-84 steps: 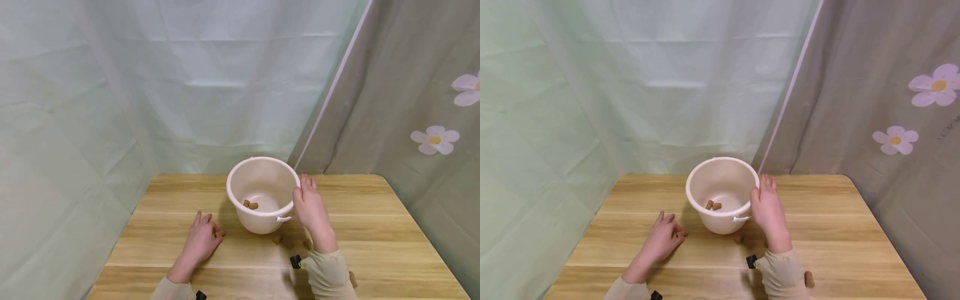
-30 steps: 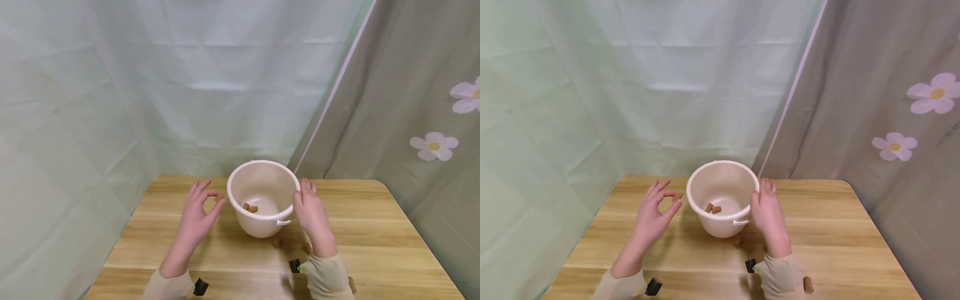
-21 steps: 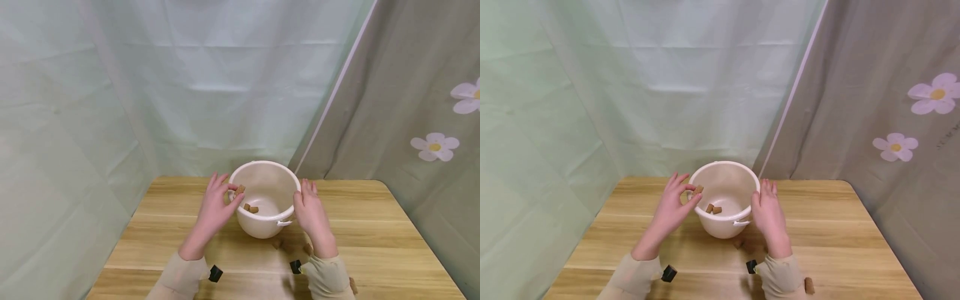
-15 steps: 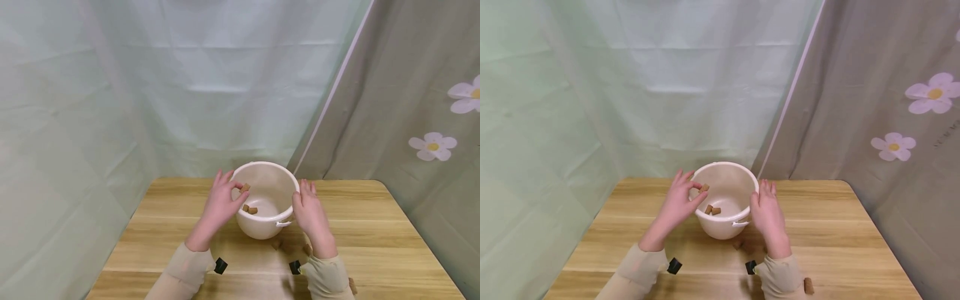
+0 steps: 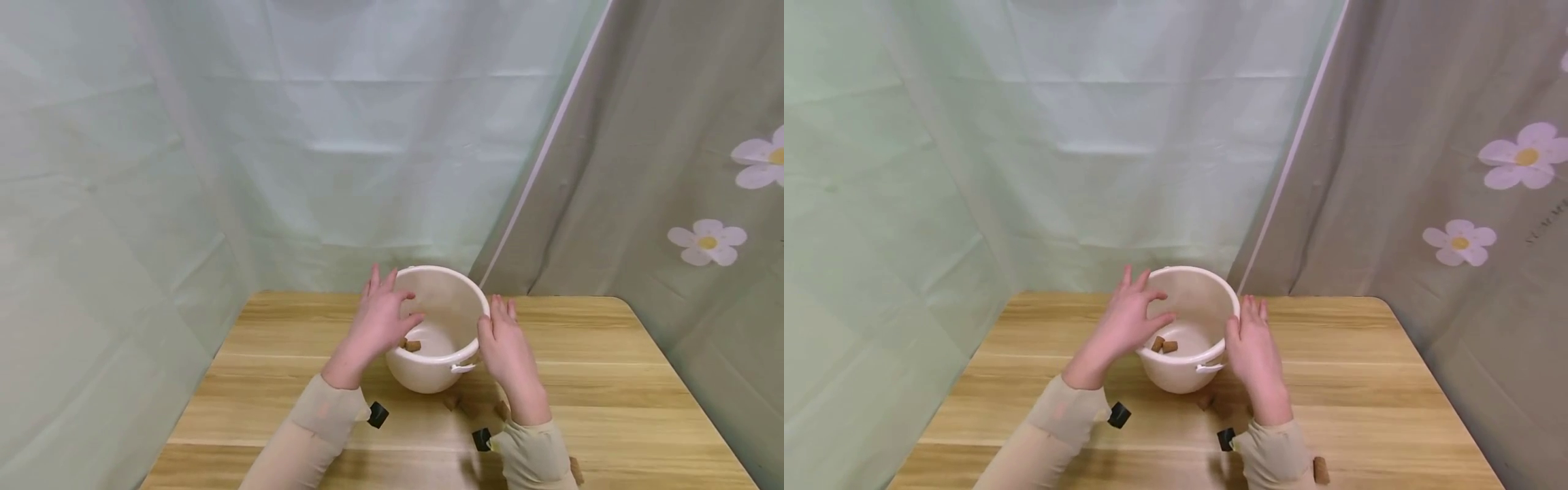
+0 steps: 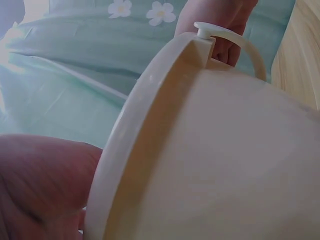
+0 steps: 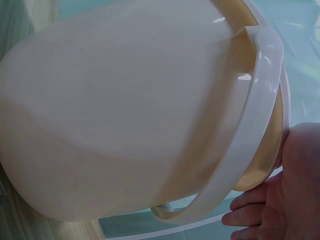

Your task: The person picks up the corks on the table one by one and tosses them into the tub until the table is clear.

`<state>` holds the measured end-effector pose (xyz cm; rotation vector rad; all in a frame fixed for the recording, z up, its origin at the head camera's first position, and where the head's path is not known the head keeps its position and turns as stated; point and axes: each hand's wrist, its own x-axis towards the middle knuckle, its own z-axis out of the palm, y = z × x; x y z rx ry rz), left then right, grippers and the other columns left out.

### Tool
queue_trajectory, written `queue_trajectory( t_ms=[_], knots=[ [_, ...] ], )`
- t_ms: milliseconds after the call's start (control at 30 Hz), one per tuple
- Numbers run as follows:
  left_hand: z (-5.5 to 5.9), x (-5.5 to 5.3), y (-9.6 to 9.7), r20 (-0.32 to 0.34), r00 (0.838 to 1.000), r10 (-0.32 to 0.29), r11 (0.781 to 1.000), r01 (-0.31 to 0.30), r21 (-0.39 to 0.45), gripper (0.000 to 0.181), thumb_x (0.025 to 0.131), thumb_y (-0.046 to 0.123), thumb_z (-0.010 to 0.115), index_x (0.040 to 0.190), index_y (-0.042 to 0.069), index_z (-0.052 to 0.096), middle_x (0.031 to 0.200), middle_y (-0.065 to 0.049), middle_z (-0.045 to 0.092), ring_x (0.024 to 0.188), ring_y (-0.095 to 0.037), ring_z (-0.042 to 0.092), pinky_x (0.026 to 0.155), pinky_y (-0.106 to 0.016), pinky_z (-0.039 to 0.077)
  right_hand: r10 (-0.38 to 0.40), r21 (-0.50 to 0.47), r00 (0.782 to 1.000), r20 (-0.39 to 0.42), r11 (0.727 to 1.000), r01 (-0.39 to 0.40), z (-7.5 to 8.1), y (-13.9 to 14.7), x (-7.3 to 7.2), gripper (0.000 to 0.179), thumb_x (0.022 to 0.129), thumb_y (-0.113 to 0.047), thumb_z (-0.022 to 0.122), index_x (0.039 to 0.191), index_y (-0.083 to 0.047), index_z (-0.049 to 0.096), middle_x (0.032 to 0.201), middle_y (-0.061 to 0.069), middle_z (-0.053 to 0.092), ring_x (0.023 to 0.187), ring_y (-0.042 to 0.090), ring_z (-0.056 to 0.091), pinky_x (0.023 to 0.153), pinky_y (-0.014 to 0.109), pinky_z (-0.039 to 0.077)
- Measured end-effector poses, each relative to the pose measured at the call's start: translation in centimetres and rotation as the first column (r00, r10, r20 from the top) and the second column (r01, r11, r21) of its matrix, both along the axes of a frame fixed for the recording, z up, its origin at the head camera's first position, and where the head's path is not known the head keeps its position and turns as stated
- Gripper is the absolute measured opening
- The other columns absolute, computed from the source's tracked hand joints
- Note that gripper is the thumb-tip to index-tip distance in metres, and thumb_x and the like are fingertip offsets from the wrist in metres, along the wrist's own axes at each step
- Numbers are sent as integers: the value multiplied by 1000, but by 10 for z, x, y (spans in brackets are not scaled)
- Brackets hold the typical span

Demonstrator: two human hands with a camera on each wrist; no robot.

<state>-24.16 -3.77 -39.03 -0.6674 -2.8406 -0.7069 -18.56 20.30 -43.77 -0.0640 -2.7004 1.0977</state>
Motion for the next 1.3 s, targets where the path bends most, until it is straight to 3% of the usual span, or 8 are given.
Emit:
queue_trajectory(
  t_ms=[100, 367, 633, 767, 1000, 1300],
  knots=[
    [0, -1, 0, -10, 1000, 14, 1000, -14, 18, 52, 98, 41, 78, 138, 8, 72, 169, -24, 34, 162, -50, 1, 131, -62, 12, 5, -3, 1000, 1, 1000, -5, 0, -1, -1, 65, 114, -34, 29, 166, 5, 25, 173, 22, 22, 163, 39, 6, 132, 58, 13],
    [-2, -9, -8, -59, 997, 39, 985, -28, 172, 67, 105, 35, 69, 156, -3, 50, 168, -27, 36, 161, -50, 9, 129, -66, 16, 5, -2, 1000, -8, 1000, -5, 4, 1, -5, 65, 114, -33, 29, 165, 7, 25, 172, 24, 22, 163, 40, 6, 132, 57, 12],
    [-5, -24, -21, 13, 995, 102, 949, -101, 297, 66, 114, 29, 51, 165, -7, 29, 174, -22, 24, 163, -41, 3, 132, -58, 7, 6, -9, 1000, -16, 1000, -6, 2, 2, -5, 65, 114, -33, 30, 165, 7, 27, 172, 23, 23, 163, 40, 7, 132, 57, 12],
    [-9, -33, -27, 63, 992, 110, 952, -124, 278, 62, 116, 29, 41, 165, -7, 28, 174, -23, 22, 163, -40, 1, 132, -57, 6, 7, -8, 1000, -17, 1000, -7, 1, 1, -5, 65, 114, -35, 29, 165, 7, 26, 172, 24, 23, 163, 40, 7, 132, 57, 12],
    [-19, -42, -30, 129, 984, 124, 957, -153, 246, 53, 116, 22, 34, 161, -5, 41, 172, -22, 28, 162, -44, 8, 132, -58, 10, 13, -3, 1000, -10, 1000, -13, 4, 1, -6, 66, 115, -36, 26, 166, 6, 24, 173, 23, 21, 163, 41, 6, 131, 58, 11],
    [-20, -41, -27, 81, 991, 111, 987, -120, 111, 51, 117, 18, 32, 161, -7, 38, 174, -22, 25, 162, -41, 13, 132, -54, 11, 15, 4, 1000, -4, 1000, -15, 2, 1, -7, 67, 115, -38, 26, 166, 6, 24, 173, 23, 21, 162, 41, 7, 131, 58, 12]
  ],
)
